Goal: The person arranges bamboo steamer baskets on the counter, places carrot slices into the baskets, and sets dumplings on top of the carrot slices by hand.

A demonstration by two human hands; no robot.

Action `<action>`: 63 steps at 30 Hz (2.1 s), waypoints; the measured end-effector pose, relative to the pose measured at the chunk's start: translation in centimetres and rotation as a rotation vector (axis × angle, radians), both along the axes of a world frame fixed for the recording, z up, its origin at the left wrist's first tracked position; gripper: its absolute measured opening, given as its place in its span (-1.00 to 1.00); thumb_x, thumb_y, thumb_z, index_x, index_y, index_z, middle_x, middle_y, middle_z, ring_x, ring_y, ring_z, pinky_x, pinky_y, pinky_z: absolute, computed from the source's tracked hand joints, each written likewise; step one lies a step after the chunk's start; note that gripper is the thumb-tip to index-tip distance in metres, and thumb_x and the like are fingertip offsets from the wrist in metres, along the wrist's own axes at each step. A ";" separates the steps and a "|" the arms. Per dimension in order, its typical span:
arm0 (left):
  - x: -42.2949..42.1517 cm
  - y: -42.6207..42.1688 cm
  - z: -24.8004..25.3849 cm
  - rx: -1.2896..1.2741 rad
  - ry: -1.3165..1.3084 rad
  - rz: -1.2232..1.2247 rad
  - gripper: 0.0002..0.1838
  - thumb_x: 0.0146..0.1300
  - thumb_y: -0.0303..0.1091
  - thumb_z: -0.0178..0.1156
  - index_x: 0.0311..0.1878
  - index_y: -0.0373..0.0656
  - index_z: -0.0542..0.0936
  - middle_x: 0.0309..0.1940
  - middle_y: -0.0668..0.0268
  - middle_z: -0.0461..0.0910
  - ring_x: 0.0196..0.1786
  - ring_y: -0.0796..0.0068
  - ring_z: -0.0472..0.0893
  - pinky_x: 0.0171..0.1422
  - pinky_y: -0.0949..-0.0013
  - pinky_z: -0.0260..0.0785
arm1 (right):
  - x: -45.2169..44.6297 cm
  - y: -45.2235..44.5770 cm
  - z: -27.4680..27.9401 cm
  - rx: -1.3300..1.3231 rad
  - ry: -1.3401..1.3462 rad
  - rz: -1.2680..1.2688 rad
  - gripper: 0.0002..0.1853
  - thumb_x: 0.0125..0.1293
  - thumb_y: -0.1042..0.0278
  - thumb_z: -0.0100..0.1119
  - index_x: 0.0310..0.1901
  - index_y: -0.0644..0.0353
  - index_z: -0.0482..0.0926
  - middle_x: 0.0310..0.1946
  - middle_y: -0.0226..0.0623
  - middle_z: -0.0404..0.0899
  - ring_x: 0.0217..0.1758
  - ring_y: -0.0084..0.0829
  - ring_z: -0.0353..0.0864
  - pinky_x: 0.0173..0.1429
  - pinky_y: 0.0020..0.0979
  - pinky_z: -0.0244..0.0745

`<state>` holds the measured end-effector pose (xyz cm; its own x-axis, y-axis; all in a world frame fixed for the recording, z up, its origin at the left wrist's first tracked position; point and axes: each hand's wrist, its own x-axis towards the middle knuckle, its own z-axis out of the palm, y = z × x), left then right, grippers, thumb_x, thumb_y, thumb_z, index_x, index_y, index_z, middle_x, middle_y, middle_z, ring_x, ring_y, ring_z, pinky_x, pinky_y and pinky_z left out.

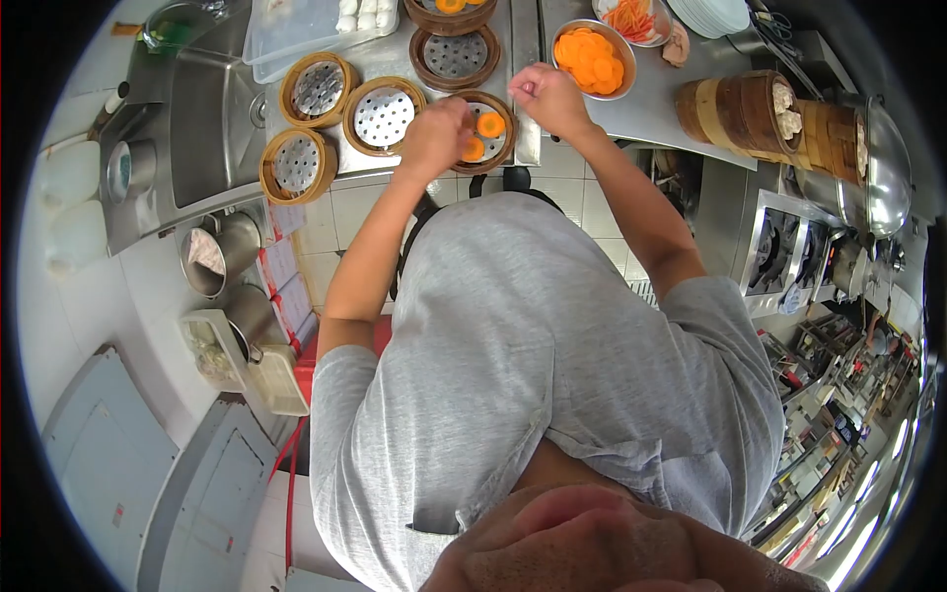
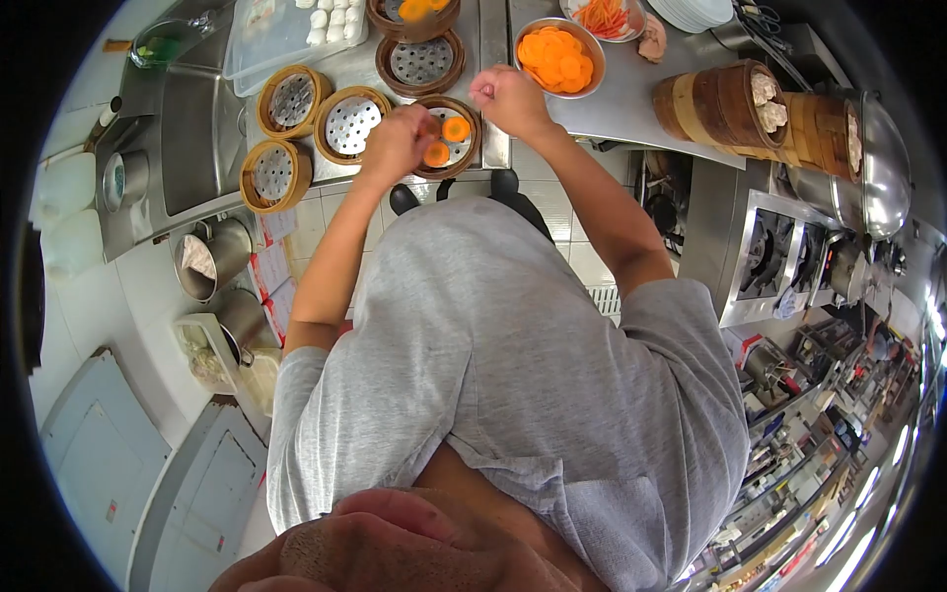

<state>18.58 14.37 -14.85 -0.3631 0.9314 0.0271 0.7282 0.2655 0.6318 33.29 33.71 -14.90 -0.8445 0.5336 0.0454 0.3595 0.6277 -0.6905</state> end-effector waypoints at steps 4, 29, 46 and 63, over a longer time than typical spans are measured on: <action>-4.3 -0.8 0.5 0.016 -0.054 0.180 -0.79 0.19 -0.37 0.42 -0.11 -0.12 0.67 -0.27 0.18 0.74 -0.24 0.14 0.73 -0.10 0.15 0.57 | 0.7 0.4 0.4 -0.076 -0.018 -0.053 -0.85 0.23 0.33 0.38 -0.18 0.13 0.74 -0.31 -0.28 0.72 -0.25 -0.24 0.74 -0.12 -0.21 0.63; -11.7 -0.6 -0.3 -0.091 -0.323 0.215 -0.71 0.48 -0.18 0.17 -0.03 -0.19 0.72 -0.32 0.12 0.78 -0.33 0.20 0.75 -0.11 0.19 0.57 | -2.3 2.9 8.1 0.206 0.128 0.056 -0.69 0.29 0.19 0.43 -0.01 0.12 0.67 -0.35 -0.18 0.74 -0.28 -0.14 0.74 -0.20 -0.20 0.64; -11.7 5.9 -0.2 -0.290 0.161 0.106 -0.58 0.45 0.00 0.18 0.19 -0.05 0.59 -0.06 0.07 0.75 0.07 -0.01 0.70 0.14 -0.02 0.54 | 5.8 -7.1 4.7 0.152 -0.049 0.394 -0.75 0.25 0.27 0.39 -0.09 0.12 0.62 -0.37 -0.22 0.69 -0.26 -0.13 0.73 -0.20 -0.13 0.62; -11.9 7.3 3.2 -0.270 0.252 -0.199 -0.68 0.07 -0.24 0.53 -0.12 -0.11 0.71 -0.17 0.11 0.75 -0.04 0.05 0.71 0.11 0.05 0.54 | 7.5 -6.4 4.3 0.206 -0.154 0.381 -0.67 0.26 0.24 0.42 0.02 0.10 0.63 -0.36 -0.18 0.68 -0.26 -0.12 0.72 -0.17 -0.14 0.63</action>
